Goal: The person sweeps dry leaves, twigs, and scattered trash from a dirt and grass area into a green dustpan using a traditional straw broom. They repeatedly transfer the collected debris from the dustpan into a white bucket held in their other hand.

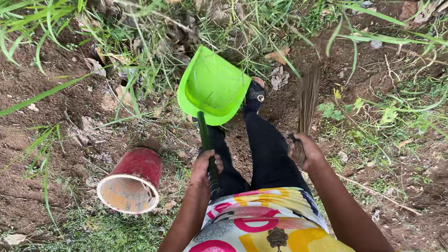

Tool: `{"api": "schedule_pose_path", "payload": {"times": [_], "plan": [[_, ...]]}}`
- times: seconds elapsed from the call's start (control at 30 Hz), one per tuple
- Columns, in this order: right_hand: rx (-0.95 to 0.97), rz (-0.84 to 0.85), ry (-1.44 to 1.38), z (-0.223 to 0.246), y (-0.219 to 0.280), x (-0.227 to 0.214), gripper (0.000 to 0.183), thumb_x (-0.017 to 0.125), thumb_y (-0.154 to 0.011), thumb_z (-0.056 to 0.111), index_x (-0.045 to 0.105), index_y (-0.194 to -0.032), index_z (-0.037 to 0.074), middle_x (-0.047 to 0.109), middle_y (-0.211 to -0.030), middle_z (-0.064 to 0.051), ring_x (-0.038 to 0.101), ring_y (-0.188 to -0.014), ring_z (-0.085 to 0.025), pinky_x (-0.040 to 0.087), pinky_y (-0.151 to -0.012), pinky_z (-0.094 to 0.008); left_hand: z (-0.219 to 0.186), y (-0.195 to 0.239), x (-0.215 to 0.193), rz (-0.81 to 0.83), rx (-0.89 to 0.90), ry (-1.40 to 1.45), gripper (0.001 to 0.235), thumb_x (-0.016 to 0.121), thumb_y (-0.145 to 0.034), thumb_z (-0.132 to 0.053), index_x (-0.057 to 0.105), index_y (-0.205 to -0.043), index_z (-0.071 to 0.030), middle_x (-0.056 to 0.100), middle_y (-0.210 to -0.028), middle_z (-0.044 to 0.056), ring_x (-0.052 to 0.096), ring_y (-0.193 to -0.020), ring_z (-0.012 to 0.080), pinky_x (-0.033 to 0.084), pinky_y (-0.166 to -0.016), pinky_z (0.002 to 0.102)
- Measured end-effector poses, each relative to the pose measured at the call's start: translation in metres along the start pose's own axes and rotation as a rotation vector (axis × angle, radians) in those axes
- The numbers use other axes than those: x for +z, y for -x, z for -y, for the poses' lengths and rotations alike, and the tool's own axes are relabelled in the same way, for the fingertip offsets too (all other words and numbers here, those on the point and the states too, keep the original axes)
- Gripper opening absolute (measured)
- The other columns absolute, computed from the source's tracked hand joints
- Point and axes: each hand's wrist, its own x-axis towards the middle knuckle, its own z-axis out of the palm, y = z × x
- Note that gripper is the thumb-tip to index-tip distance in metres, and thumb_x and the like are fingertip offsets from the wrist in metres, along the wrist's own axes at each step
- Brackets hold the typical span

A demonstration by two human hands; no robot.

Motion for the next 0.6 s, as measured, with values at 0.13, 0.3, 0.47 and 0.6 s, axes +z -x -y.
{"api": "schedule_pose_path", "payload": {"times": [0.13,0.3,0.47,0.6], "plan": [[0.155,0.109,-0.2,-0.009,-0.062,0.048,0.019,0.069,-0.099,0.016,0.052,-0.103,0.007,0.061,-0.074,-0.008,0.061,-0.057,-0.018,0.055,-0.049,-0.029,-0.001,-0.009,-0.006,0.02,-0.026,-0.024,0.019,0.063,-0.094,-0.016,0.05,-0.092,-0.003,0.056,-0.072,0.007,0.053,-0.055,0.0163,0.046,-0.047,0.03],[0.152,0.543,0.091,-0.024,-0.009,0.079,0.022,0.068,-0.095,0.023,0.051,-0.097,0.01,0.061,-0.074,-0.007,0.059,-0.056,-0.016,0.053,-0.047,-0.03,-0.011,-0.004,-0.041,-0.004,-0.013,-0.025,0.015,0.064,-0.092,-0.016,0.051,-0.093,-0.007,0.058,-0.073,0.006,0.053,-0.056,0.0156,0.045,-0.047,0.029],[-0.209,0.254,0.553,0.021,0.067,0.055,0.04,0.07,-0.087,0.021,0.052,-0.121,0.032,0.062,-0.079,-0.005,0.059,-0.058,-0.014,0.053,-0.049,-0.033,-0.018,-0.008,-0.055,-0.035,0.051,0.05,0.017,0.065,-0.091,-0.016,0.05,-0.093,-0.009,0.057,-0.072,0.006,0.052,-0.055,0.016,0.046,-0.047,0.029],[-0.268,-0.022,0.677,0.064,0.023,0.074,0.032,0.069,-0.09,0.022,0.056,-0.118,0.015,0.062,-0.086,-0.002,0.062,-0.064,-0.01,0.058,-0.054,-0.031,-0.021,-0.026,-0.062,0.039,0.029,0.15,0.016,0.062,-0.09,-0.013,0.048,-0.095,-0.009,0.057,-0.072,0.008,0.053,-0.056,0.0176,0.047,-0.047,0.031]]}}
